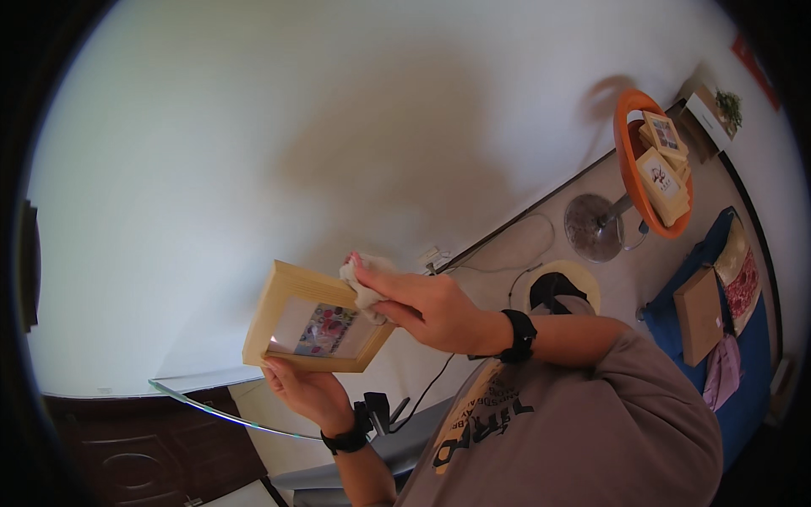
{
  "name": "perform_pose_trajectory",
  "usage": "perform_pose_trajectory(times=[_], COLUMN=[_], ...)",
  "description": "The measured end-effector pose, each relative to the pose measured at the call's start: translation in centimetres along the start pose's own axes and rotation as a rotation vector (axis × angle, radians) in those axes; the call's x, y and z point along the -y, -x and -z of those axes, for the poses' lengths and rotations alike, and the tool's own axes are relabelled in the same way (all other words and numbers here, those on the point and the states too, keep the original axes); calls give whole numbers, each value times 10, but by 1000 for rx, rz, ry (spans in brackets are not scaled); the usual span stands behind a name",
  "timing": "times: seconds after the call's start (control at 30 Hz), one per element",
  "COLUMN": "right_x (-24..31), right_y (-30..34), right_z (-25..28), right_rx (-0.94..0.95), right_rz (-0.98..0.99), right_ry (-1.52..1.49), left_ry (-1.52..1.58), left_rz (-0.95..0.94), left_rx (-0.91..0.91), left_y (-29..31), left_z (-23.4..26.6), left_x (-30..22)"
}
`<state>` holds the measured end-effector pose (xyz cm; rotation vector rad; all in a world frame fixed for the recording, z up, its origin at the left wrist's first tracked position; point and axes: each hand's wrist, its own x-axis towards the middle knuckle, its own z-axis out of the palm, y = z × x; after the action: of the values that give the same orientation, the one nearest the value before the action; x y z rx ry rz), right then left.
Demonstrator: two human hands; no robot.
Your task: The person wipes the front and back of a wooden picture frame using a cloth and then hangs it on a wall hook.
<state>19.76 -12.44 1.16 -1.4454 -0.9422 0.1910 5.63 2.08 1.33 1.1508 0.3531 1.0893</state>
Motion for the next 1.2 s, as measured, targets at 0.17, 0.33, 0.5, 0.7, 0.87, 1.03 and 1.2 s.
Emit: perform_pose_trajectory(times=[0.17,0.33,0.5,0.7,0.87,1.03,1.2], right_x=[-47,11,37,-10,-20,-14,0], right_y=[13,-8,-28,-19,-14,-35,-10], right_z=[12,38,15,-65,-71,-59,-84], right_rx=[269,244,123,117,172,40,109], right_rz=[11,-210,228,512,749,643,498], right_ry=[116,-11,-100,528,416,606,373], left_ry=[83,10,-77,-41,-89,-8,-89], left_rz=[41,22,41,118,39,76,91], left_rx=[-216,-246,-225,-133,-182,-195,-167], left_y=[-10,-13,0,4,1,4,1], left_z=[-11,-2,-14,-9,-13,-17,-5], left_x=[-15,-9,-6,-2,4,1,12])
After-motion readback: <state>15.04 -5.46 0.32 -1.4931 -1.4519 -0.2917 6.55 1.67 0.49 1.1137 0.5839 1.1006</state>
